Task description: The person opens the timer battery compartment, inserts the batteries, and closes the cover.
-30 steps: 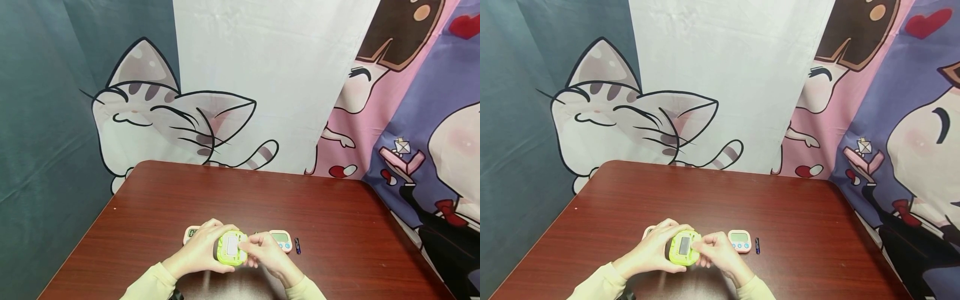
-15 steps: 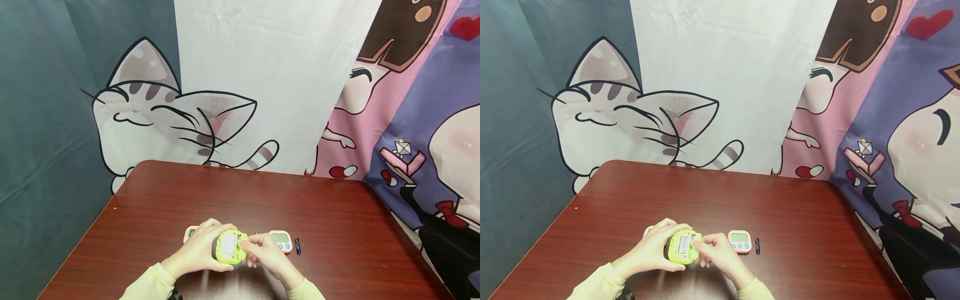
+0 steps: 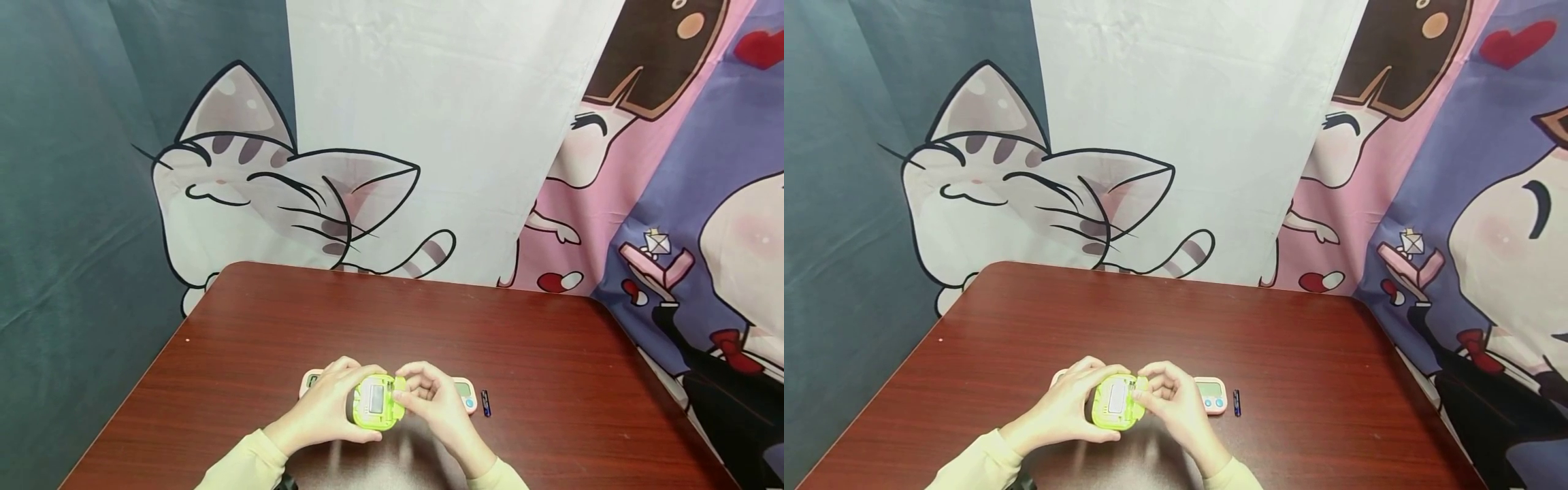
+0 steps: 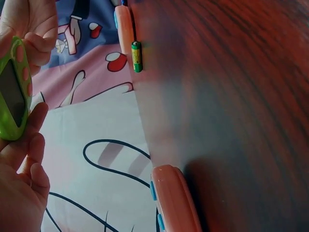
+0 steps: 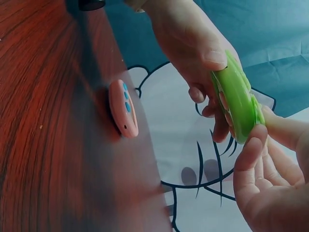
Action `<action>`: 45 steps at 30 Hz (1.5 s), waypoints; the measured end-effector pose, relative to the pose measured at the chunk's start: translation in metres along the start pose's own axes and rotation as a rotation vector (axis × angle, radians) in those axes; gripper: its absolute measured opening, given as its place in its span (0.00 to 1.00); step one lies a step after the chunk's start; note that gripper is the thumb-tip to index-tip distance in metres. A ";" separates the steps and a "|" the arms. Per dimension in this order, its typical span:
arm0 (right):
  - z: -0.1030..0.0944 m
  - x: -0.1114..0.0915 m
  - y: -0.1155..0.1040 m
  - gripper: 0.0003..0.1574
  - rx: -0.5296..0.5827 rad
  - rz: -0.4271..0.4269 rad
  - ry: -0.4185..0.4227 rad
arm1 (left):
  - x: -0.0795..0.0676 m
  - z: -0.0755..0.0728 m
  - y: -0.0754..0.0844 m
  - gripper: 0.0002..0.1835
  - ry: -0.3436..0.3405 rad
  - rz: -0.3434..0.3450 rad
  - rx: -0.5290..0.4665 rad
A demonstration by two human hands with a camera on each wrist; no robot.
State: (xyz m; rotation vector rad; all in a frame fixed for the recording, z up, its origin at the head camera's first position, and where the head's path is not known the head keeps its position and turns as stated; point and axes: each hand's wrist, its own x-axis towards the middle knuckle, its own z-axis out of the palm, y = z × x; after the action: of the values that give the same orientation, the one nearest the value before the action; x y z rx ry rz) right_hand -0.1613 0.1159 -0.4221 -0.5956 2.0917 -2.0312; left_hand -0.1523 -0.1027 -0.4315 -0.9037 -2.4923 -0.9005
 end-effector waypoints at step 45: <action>-0.020 -0.023 0.030 0.04 -0.311 0.225 -0.226 | -0.003 -0.001 0.002 0.45 -0.016 -0.115 0.037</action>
State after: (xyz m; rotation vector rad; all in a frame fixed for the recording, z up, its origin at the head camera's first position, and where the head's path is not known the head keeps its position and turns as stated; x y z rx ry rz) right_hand -0.1534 0.1428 -0.4542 -0.5726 2.2341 -1.4604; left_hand -0.1491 -0.1033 -0.4315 -0.7647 -2.5879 -0.8828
